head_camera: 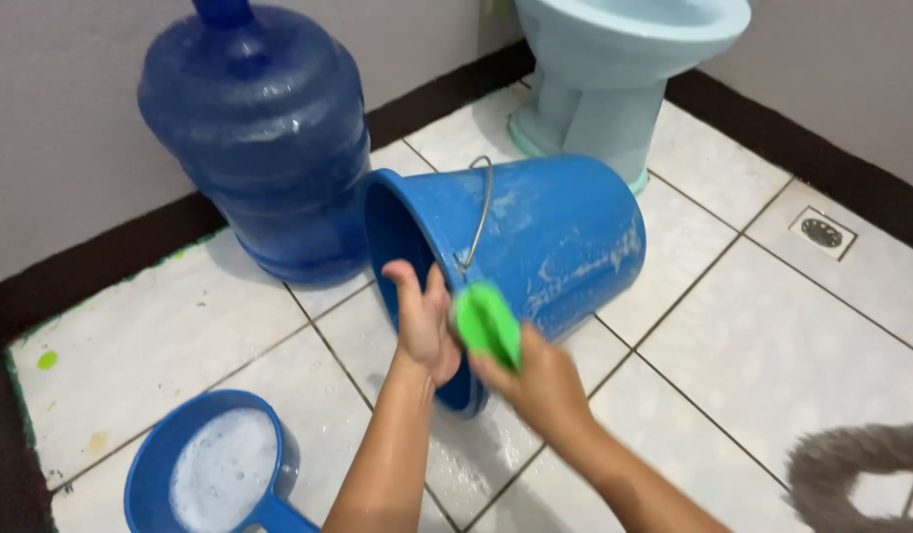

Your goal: Scrubbing and rinsing a blue plastic bucket in a bathroom.

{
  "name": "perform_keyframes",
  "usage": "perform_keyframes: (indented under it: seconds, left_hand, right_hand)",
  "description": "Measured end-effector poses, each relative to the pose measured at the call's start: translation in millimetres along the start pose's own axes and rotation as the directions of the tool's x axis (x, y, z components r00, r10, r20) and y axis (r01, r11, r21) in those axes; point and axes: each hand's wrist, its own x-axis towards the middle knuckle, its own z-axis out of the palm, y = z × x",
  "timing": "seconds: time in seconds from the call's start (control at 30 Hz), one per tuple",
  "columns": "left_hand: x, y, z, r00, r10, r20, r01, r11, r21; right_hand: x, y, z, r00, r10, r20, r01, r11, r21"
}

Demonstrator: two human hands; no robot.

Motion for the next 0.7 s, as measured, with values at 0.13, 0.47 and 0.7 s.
perform_keyframes:
  seconds: [0.13, 0.47, 0.7]
  left_hand:
    - [-13.1, -10.7, 1.7, 0.995, 0.103, 0.011, -0.104, 0.982, 0.155]
    - [14.6, -12.4, -3.6, 0.99, -0.026, -0.136, 0.055, 0.975, 0.213]
    - [-18.0, -31.1, -12.0, 0.984, -0.163, -0.068, 0.173, 0.967, 0.188]
  right_hand:
    - [42.6, 20.8, -1.2, 0.998, -0.038, -0.041, 0.042, 0.994, 0.102]
    - [141.1, 19.8, -37.2, 0.748, 0.564, 0.35, -0.659, 0.693, 0.292]
    - [137.7, -46.7, -37.2, 0.881, 0.184, 0.436, -0.356, 0.863, 0.357]
